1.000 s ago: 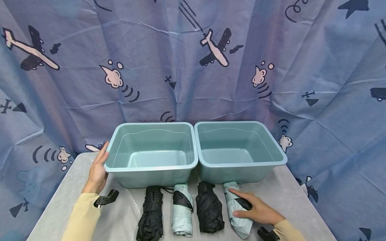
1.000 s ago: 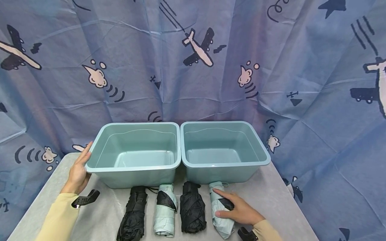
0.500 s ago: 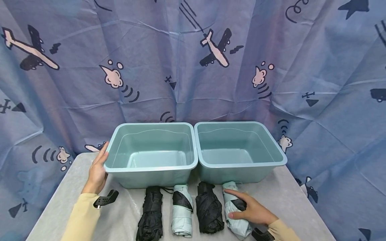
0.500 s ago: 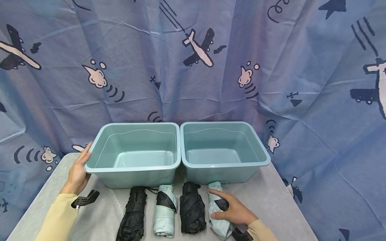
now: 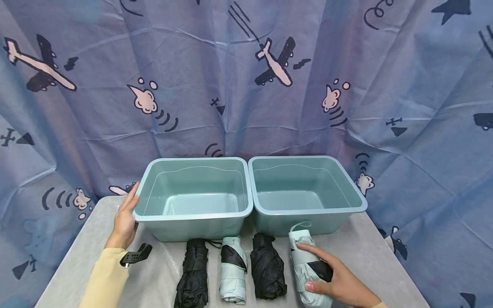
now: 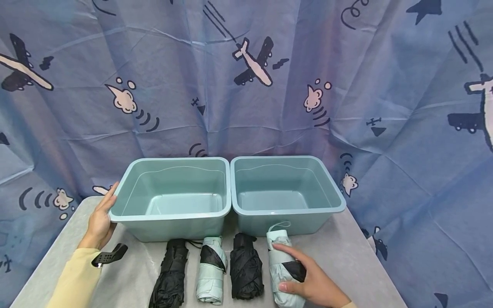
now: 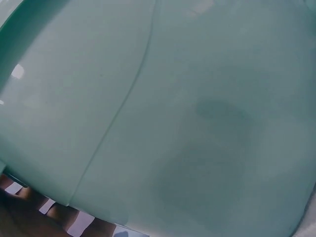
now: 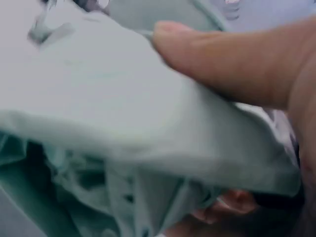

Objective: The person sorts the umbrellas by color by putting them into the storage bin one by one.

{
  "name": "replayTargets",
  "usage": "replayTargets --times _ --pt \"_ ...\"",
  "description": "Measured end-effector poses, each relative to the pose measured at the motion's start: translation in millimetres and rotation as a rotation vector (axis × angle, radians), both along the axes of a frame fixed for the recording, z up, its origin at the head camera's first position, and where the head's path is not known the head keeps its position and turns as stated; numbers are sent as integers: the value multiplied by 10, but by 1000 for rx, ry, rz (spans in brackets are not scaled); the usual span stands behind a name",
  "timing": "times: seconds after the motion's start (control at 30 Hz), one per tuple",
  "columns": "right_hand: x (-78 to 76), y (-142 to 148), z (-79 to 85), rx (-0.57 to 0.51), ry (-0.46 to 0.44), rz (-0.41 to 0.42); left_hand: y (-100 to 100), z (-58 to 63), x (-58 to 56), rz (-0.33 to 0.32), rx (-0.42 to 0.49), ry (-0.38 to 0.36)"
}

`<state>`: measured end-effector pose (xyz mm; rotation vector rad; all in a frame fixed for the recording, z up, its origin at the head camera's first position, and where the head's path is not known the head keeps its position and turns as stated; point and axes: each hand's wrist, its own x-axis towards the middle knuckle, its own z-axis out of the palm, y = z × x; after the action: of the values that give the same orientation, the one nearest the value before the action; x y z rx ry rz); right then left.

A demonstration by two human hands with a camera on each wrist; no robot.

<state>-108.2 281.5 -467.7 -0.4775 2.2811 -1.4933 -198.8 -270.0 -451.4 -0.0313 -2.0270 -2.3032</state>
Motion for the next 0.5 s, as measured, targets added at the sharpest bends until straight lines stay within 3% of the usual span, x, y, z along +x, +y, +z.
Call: replayTargets --times 0.17,0.27,0.37,0.5 --pt "103 -91 175 -211 -64 111 8 -7 5 2 10 1" --pt "133 -197 301 -267 -76 123 16 -12 9 7 17 1" --pt "129 -335 424 -257 29 122 16 -19 12 9 10 7" --pt "26 -565 548 -255 232 160 13 -19 2 10 4 20"
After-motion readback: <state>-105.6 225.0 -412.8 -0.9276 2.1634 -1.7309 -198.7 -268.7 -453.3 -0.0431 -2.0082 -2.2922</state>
